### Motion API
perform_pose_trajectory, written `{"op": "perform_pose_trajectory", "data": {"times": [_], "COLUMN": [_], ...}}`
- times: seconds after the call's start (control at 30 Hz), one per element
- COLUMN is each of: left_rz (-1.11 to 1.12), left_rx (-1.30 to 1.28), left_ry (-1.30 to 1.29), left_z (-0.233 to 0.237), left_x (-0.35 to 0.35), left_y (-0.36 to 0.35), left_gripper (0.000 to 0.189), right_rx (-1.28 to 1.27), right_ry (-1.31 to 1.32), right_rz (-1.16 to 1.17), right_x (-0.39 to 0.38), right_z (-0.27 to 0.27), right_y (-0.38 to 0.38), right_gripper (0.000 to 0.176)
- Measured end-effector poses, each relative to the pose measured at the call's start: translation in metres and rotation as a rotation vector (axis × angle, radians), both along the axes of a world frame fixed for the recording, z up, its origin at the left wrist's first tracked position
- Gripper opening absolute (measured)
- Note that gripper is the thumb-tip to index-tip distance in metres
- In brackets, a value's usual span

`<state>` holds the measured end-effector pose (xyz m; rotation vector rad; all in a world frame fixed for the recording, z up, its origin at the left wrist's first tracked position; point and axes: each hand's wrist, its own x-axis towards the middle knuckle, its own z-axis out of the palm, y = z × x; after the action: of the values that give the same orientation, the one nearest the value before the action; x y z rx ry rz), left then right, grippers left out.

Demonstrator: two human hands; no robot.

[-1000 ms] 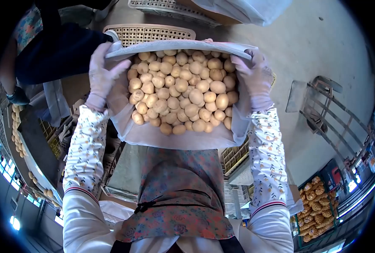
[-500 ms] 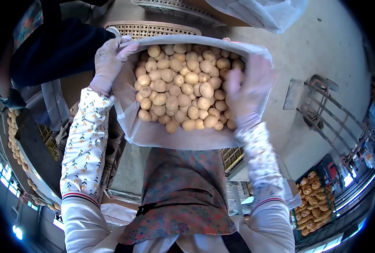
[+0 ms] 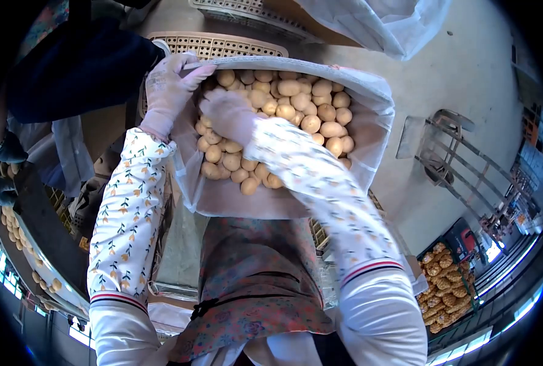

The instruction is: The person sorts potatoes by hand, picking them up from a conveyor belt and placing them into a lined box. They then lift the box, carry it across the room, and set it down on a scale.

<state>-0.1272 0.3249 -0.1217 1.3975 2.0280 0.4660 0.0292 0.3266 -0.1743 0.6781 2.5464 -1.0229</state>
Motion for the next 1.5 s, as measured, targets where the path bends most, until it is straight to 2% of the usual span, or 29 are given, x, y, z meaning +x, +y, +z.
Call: {"op": "perform_pose_trajectory", "data": {"times": [0.03, 0.1, 0.23, 0.53, 0.63, 0.7, 0.77, 0.83, 0.9, 0.93, 1.0, 1.07, 1.1, 1.17, 1.2, 1.23, 1.3, 1.37, 1.47, 1.5], "left_rz": [-0.018, -0.013, -0.038, -0.044, -0.033, -0.043, -0.048, -0.029, -0.022, -0.015, -0.006, -0.01, 0.035, 0.197, 0.353, 0.361, 0.586, 0.515, 0.519, 0.523], "left_rx": [0.02, 0.019, 0.105, 0.125, 0.176, 0.158, 0.178, 0.15, 0.118, 0.104, 0.033, 0.301, 0.536, 0.712, 0.542, 0.445, -0.017, 0.049, 0.065, 0.069], "left_ry": [0.06, 0.068, 0.068, 0.087, 0.173, 0.156, 0.142, 0.186, 0.199, 0.167, 0.171, 0.373, 0.429, 0.242, -0.189, -0.441, -0.895, -1.063, -0.987, -0.937], "left_z": [-0.001, -0.004, -0.01, -0.006, -0.013, -0.017, -0.017, -0.012, -0.011, -0.008, 0.003, -0.004, -0.003, 0.038, 0.049, 0.059, 0.121, 0.137, 0.153, 0.147], "left_x": [0.0, -0.002, -0.001, -0.002, -0.002, -0.003, -0.005, -0.004, -0.004, -0.005, 0.0, 0.012, 0.025, 0.074, 0.101, 0.122, 0.156, 0.178, 0.198, 0.198], "left_y": [0.0, 0.001, 0.0, 0.002, 0.0, 0.0, -0.001, 0.002, 0.002, 0.002, 0.0, -0.012, -0.022, -0.051, -0.078, -0.103, -0.121, -0.129, -0.132, -0.136], "left_gripper": [0.055, 0.055, 0.056, 0.05, 0.047, 0.047, 0.048, 0.049, 0.054, 0.059, 0.056, 0.048, 0.037, 0.021, 0.023, 0.026, 0.031, 0.034, 0.034, 0.029], "right_rx": [-0.093, -0.171, -0.245, -0.398, -0.379, -0.302, -0.343, -0.457, -0.737, -0.878, -1.243, -1.504, -1.614, -1.85, -1.968, -1.914, -1.873, -1.843, -1.862, -1.801], "right_ry": [-0.143, -0.258, -0.309, -0.232, -0.131, -0.045, -0.034, -0.003, 0.127, 0.19, 0.267, 0.395, 0.479, 0.651, 0.743, 0.74, 0.722, 0.679, 0.794, 0.747], "right_rz": [0.029, 0.031, 0.007, -0.091, -0.119, -0.098, -0.07, -0.157, -0.315, -0.389, -0.644, -0.764, -0.789, -0.836, -0.857, -0.821, -0.801, -0.792, -0.766, -0.762], "right_x": [-0.016, -0.03, -0.031, -0.005, 0.002, 0.012, 0.007, 0.021, 0.041, 0.047, 0.082, 0.113, 0.128, 0.154, 0.165, 0.17, 0.183, 0.189, 0.188, 0.189], "right_z": [-0.01, -0.017, -0.022, -0.022, -0.025, -0.032, -0.046, -0.021, -0.012, 0.003, 0.045, 0.077, 0.088, 0.109, 0.12, 0.136, 0.146, 0.163, 0.188, 0.192], "right_y": [0.004, 0.011, 0.025, 0.027, 0.013, 0.003, -0.001, 0.009, 0.005, 0.005, -0.003, -0.01, -0.014, -0.027, -0.034, -0.036, -0.045, -0.047, -0.054, -0.057], "right_gripper": [0.04, 0.041, 0.043, 0.048, 0.05, 0.05, 0.054, 0.053, 0.052, 0.051, 0.052, 0.052, 0.052, 0.052, 0.053, 0.056, 0.057, 0.058, 0.057, 0.059]}}
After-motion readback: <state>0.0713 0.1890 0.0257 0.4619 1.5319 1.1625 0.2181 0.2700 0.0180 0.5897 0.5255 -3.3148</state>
